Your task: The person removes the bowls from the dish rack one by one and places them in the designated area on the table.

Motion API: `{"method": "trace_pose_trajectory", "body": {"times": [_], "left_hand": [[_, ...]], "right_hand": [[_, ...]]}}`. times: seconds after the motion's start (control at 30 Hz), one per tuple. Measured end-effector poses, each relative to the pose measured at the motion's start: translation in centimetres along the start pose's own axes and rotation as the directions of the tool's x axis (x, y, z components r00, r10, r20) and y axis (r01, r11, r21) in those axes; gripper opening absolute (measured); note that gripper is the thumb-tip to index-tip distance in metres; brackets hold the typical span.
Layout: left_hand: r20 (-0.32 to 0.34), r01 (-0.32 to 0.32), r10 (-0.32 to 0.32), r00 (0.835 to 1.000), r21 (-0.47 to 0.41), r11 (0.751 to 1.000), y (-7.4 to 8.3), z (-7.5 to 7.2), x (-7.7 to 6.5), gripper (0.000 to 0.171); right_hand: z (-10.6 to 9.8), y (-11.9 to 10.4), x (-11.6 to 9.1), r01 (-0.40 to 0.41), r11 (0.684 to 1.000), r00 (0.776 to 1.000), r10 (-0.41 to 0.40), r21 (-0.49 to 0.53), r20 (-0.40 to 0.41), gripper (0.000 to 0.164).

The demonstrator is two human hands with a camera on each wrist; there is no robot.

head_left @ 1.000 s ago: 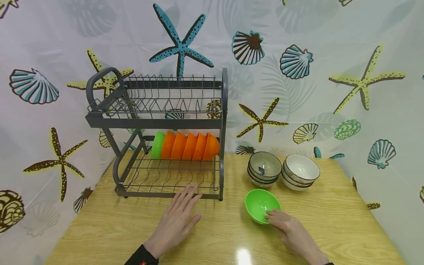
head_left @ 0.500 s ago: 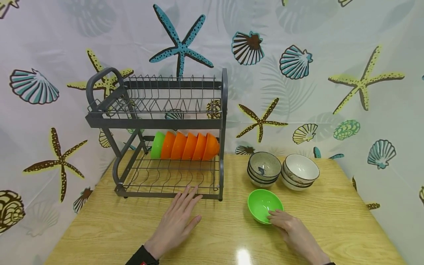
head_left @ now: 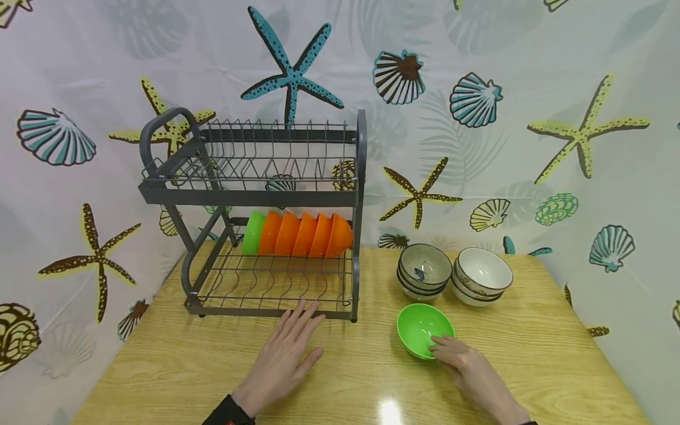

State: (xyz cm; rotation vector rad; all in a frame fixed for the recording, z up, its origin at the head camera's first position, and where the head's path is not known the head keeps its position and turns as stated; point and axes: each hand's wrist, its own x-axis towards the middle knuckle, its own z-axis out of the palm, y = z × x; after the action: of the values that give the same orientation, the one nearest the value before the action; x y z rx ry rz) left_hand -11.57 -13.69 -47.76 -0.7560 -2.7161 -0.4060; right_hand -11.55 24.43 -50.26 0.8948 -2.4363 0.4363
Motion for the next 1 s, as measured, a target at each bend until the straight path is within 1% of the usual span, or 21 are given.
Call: {"method": "trace_pose_trajectory", "body": {"times": [0.27, 0.57, 0.67, 0.8, 0.9, 1.0], "left_hand": [[-0.016, 0.009, -0.009, 1.000, -0.015, 1.000, 0.05, 0.16, -0.05, 0.059], [0.004, -0.001, 0.001, 1.000, 0.018, 1.000, -0.12, 0.14, -0.10, 0.058], [-0.006, 0.001, -0.001, 1.000, 0.009, 1.000, -0.09, 0.15, -0.13, 0.059], [-0.014, 0.004, -0.004, 1.000, -0.003, 1.000, -0.07, 0.18, -0.11, 0.060], [-0.012, 0.003, -0.003, 1.000, 0.008, 1.000, -0.05, 0.16, -0.14, 0.060], [-0.010, 0.006, -0.006, 1.000, 0.013, 1.000, 0.00, 0.10, -0.17, 0.060]], "right_hand": [[-0.16, -0.04, 0.10, -0.004, 1.000, 1.000, 0.004, 0.006, 0.013, 0.031], [-0.35, 0.19, 0.06, 0.007, 1.000, 1.000, -0.008, 0.004, 0.012, 0.032], [-0.34, 0.25, 0.13, 0.008, 0.999, 1.000, -0.008, 0.033, 0.004, 0.032], [-0.08, 0.49, 0.20, 0.042, 0.997, 0.999, -0.041, 0.070, -0.012, 0.033], [0.00, 0.48, 0.29, 0.067, 0.995, 0.998, -0.065, 0.071, -0.026, 0.037], [0.02, 0.40, 0.27, 0.045, 0.995, 0.999, -0.042, 0.089, -0.033, 0.043]]}}
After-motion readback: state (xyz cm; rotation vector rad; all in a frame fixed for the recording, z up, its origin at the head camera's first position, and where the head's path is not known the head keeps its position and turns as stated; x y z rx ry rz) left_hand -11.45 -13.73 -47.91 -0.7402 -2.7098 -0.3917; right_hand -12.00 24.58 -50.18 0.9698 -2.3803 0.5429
